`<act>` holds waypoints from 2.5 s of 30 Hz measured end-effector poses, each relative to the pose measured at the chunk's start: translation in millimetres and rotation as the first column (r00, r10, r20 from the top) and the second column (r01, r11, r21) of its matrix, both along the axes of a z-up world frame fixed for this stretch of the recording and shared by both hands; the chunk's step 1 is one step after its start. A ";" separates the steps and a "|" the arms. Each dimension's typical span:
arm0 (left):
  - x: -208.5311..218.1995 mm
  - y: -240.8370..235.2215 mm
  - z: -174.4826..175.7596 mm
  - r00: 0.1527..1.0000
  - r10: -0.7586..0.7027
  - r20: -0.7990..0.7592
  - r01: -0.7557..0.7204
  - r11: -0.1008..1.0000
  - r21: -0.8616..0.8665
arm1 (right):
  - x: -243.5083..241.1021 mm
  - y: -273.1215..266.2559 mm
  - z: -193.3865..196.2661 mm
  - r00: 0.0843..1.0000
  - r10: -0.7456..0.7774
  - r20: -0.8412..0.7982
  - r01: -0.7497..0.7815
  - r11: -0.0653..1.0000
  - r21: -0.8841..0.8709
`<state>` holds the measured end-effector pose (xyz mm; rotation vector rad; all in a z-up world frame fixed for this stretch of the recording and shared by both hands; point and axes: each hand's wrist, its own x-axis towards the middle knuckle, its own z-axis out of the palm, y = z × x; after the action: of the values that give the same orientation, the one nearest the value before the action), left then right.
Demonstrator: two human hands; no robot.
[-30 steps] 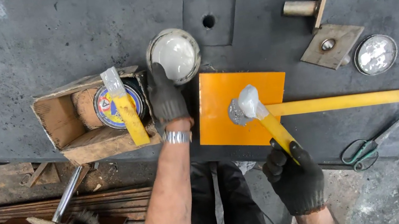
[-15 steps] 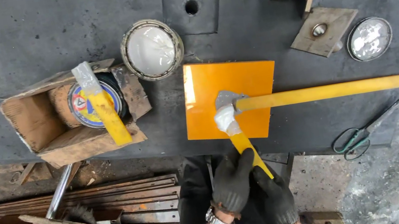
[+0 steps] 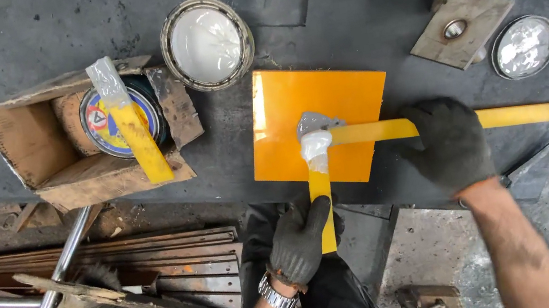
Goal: Applying two-part sealant to a metal plate and mounting a metal fitting onto it using a hammer.
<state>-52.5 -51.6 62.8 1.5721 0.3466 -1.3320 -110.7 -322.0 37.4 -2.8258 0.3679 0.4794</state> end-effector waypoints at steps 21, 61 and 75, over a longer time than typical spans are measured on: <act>-14.2 11.1 -13.5 0.977 0.183 -0.106 -0.195 0.974 -0.116 | 23.2 20.1 38.1 0.978 0.197 -0.073 -0.197 0.980 0.015; -9.7 -2.0 0.0 0.997 0.033 -0.075 -0.040 0.996 -0.080 | -4.0 50.9 27.1 0.980 -0.099 -0.170 0.125 0.980 0.155; -7.1 5.7 -10.4 0.983 0.140 -0.120 -0.150 0.985 -0.082 | -13.3 55.3 17.6 0.987 -0.123 -0.101 0.143 0.962 0.232</act>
<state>-59.6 -45.9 52.4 1.3730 0.4560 -1.3084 -124.1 -266.7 55.1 -2.5354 0.4796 0.5764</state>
